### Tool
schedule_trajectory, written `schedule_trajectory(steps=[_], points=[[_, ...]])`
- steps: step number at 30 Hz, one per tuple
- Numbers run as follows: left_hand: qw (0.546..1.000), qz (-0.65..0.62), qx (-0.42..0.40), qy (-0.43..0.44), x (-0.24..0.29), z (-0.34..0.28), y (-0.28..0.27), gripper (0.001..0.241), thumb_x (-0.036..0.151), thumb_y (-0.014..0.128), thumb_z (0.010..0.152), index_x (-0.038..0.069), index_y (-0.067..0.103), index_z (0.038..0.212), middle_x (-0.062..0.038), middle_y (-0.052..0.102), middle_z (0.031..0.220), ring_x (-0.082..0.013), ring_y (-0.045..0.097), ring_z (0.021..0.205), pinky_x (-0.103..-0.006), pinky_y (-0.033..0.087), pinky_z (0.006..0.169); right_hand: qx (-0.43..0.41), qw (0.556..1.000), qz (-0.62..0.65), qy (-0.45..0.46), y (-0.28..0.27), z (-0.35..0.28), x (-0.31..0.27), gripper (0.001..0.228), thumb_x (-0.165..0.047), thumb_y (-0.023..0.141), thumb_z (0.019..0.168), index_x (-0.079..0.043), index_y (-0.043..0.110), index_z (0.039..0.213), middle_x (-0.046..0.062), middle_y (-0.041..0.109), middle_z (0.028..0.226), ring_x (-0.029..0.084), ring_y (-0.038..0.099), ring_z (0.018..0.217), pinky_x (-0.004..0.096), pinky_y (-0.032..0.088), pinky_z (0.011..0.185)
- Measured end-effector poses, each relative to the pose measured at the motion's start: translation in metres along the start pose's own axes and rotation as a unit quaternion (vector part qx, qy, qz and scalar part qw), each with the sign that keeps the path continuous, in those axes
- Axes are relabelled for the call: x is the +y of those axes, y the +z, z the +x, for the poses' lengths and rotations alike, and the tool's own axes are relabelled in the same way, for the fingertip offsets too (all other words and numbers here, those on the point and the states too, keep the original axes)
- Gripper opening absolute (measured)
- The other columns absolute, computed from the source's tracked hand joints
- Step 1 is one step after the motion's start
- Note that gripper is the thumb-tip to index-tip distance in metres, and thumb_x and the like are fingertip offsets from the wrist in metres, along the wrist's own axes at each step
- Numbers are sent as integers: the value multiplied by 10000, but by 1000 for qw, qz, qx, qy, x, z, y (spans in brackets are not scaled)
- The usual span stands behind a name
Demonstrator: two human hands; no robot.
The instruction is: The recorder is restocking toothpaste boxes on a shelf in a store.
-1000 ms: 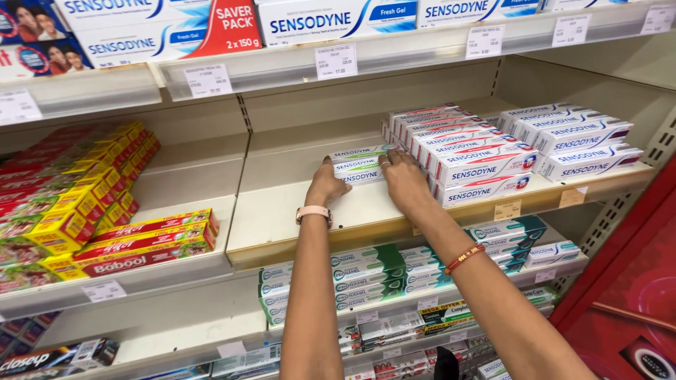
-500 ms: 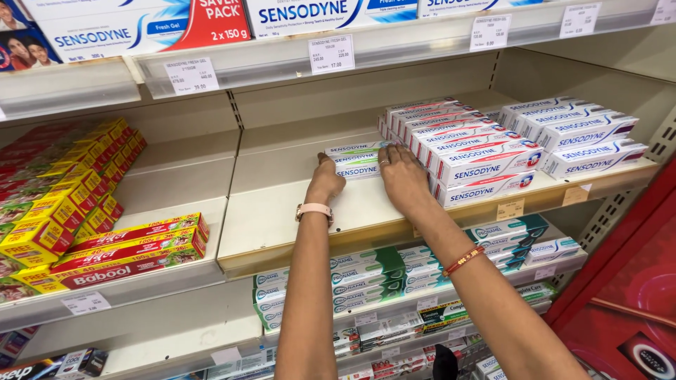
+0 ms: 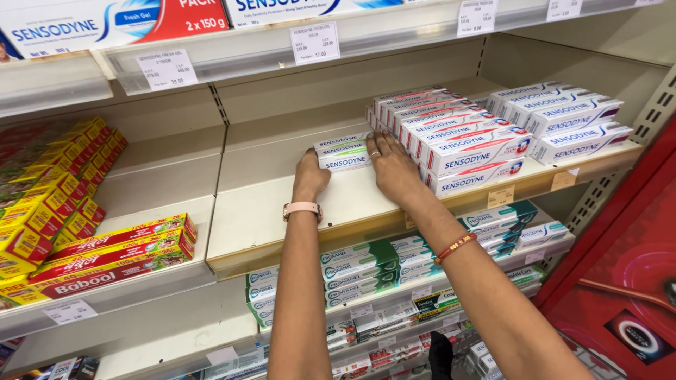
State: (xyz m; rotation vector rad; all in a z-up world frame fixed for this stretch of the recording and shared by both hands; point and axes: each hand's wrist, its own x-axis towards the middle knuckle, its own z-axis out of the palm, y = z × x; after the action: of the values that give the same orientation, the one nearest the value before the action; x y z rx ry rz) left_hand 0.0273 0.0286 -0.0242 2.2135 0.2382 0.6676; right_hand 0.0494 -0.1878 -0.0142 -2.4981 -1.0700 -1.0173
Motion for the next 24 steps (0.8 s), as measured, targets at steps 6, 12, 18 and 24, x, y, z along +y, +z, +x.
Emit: schedule_trajectory(steps=[6,12,18,24], points=[[1000,-24,7,11,1,-1,-2,517,-75,588,771,-16,604,1284,-253,697,1226,-387,649,1210,-413,508,1013,6,999,31,4,-8,-2,-5,626,62,406,871,73,421,1497,286,386,1571,403,324,1483,466,259,1227],[932,-18,269,241,75,-91,-15,689,-105,632,704,-152,512,1381,-377,563,1371,-490,547,1289,-469,419,1125,172,970,161,-52,-75,-52,-29,495,134,525,903,53,585,1388,238,556,1480,393,483,1441,452,410,1209],[941,-160,72,289,134,-242,96,309,-4,674,948,-10,675,1257,-176,709,1265,-337,709,1193,-420,540,1089,288,935,203,-44,-89,-212,23,351,187,652,894,48,657,1216,211,654,1294,382,635,1283,462,526,1139],[917,-307,-211,143,99,-347,313,276,15,668,905,-1,695,1179,-175,733,1137,-299,738,1033,-366,580,919,199,951,132,195,-31,-441,130,258,172,677,893,32,686,1109,188,719,1153,361,714,1131,416,594,981]])
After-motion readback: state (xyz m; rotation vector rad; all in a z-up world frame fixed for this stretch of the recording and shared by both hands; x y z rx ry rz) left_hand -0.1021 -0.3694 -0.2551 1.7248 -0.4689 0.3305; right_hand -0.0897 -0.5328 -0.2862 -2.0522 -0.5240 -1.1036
